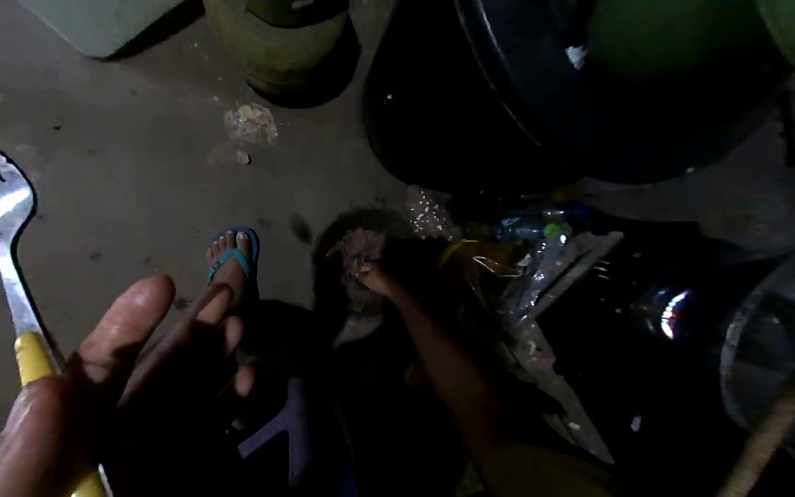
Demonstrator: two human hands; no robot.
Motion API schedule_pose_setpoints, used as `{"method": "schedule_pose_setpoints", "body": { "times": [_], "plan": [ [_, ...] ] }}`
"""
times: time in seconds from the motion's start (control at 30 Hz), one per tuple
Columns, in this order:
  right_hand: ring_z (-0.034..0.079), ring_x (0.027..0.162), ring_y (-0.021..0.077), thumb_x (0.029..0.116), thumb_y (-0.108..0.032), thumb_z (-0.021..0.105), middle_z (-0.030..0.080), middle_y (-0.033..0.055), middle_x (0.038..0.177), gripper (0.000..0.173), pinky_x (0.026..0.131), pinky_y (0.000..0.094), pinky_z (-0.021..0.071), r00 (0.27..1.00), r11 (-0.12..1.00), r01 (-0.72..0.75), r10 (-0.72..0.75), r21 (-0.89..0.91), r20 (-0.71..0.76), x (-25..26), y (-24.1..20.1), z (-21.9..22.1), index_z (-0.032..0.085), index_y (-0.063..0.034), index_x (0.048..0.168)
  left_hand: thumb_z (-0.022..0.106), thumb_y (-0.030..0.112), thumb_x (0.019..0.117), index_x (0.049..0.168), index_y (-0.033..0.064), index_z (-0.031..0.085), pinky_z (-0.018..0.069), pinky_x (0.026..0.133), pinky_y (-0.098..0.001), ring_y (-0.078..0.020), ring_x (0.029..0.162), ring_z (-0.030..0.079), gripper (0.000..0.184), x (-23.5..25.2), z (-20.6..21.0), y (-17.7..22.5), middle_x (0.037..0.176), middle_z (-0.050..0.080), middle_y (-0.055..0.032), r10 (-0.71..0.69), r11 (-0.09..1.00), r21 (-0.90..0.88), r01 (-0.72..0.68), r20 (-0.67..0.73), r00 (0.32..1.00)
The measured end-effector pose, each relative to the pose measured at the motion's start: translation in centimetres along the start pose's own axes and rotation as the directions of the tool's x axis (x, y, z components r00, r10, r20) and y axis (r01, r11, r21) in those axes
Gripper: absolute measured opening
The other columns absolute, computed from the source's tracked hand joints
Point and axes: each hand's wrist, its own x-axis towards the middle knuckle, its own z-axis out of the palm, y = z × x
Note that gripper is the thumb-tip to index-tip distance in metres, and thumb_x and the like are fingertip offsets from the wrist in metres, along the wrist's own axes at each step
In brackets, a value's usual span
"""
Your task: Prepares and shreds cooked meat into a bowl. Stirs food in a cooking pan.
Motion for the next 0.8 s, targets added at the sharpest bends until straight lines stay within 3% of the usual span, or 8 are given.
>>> {"method": "schedule_pose_setpoints", "body": {
  "times": [0.13,0.23,0.37,0.5,0.6,0.7,0.8],
  "plan": [
    [0.058,0.129,0.0385,0.1085,-0.024,0.054,0.061,0.026,0.136,0.038,0.112,0.0557,0.0423,0.993,0.99,0.077,-0.065,0.117,-0.102,-1.5,1.1,-2.6,0.062,0.0044,0.132,0.036,0.024,0.1107,0.158,0.0092,0.037,0.0405,0.116,-0.0563,-0.0415,0.141,0.045,0.05,-0.7,-2.2,0.1,0.156,0.043,-0.0219,0.044,0.997,0.058,-0.051,0.102,0.994],
    [0.057,0.132,0.0378,0.1089,-0.027,0.053,0.06,0.0254,0.139,0.041,0.112,0.0556,0.0424,0.995,0.984,0.023,-0.004,0.176,-0.104,0.0,0.2,-0.5,0.06,0.002,0.137,0.036,0.022,0.1109,0.158,0.0085,0.035,0.0432,0.114,-0.0557,-0.0414,0.138,0.049,0.049,-0.5,-1.9,0.0,0.155,0.045,-0.0223,0.043,0.995,0.091,-0.05,0.084,0.996],
    [0.058,0.132,0.0347,0.1067,-0.034,0.055,0.063,0.02,0.138,0.043,0.112,0.0558,0.0433,0.999,0.999,-0.041,0.042,0.027,-0.028,1.8,-0.2,1.7,0.064,-0.0035,0.136,0.039,0.022,0.1109,0.156,0.0073,0.038,0.0461,0.111,-0.0537,-0.0406,0.135,0.052,0.047,-0.2,-0.8,0.0,0.152,0.049,-0.0224,0.037,0.994,0.097,-0.04,0.028,0.999],
    [0.058,0.128,0.0381,0.1095,-0.026,0.052,0.061,0.0265,0.136,0.039,0.11,0.0556,0.0433,0.998,0.99,0.059,-0.056,0.13,-0.029,-1.0,0.8,-1.9,0.061,0.0045,0.133,0.043,0.012,0.1075,0.156,0.0019,0.035,0.045,0.113,-0.0571,-0.0435,0.138,0.049,0.05,-0.5,-2.3,-0.3,0.154,0.045,-0.0249,0.133,0.968,0.196,-0.157,0.128,0.983],
    [0.059,0.128,0.0364,0.1091,-0.027,0.053,0.063,0.0236,0.135,0.038,0.11,0.0556,0.0441,0.993,0.986,0.049,-0.031,0.157,-0.115,-1.6,0.6,-2.1,0.063,0.0001,0.133,0.032,0.025,0.1114,0.158,0.008,0.037,0.0389,0.116,-0.0584,-0.0432,0.143,0.043,0.05,-0.7,-2.8,-0.3,0.158,0.041,-0.0228,0.061,0.997,0.044,-0.068,0.133,0.989],
    [0.059,0.129,0.0363,0.1072,-0.026,0.053,0.064,0.0215,0.136,0.036,0.11,0.0567,0.0448,0.994,0.996,-0.007,0.017,0.093,-0.109,0.6,-0.6,1.2,0.064,-0.0028,0.133,0.035,0.021,0.1113,0.157,0.0064,0.037,0.0433,0.114,-0.0576,-0.043,0.139,0.047,0.048,-0.5,-2.0,-0.2,0.155,0.045,-0.0238,0.048,0.994,0.09,-0.057,0.102,0.994],
    [0.058,0.131,0.0363,0.1083,-0.029,0.052,0.064,0.0208,0.137,0.039,0.112,0.0568,0.0432,0.999,1.0,-0.005,0.005,-0.005,-0.038,1.1,-0.6,0.8,0.065,-0.0039,0.134,0.036,0.022,0.1112,0.156,0.0053,0.037,0.0449,0.112,-0.0563,-0.0427,0.137,0.05,0.048,-0.3,-1.4,-0.2,0.153,0.047,-0.0245,0.043,0.996,0.078,-0.048,0.073,0.996]
  ]
}}
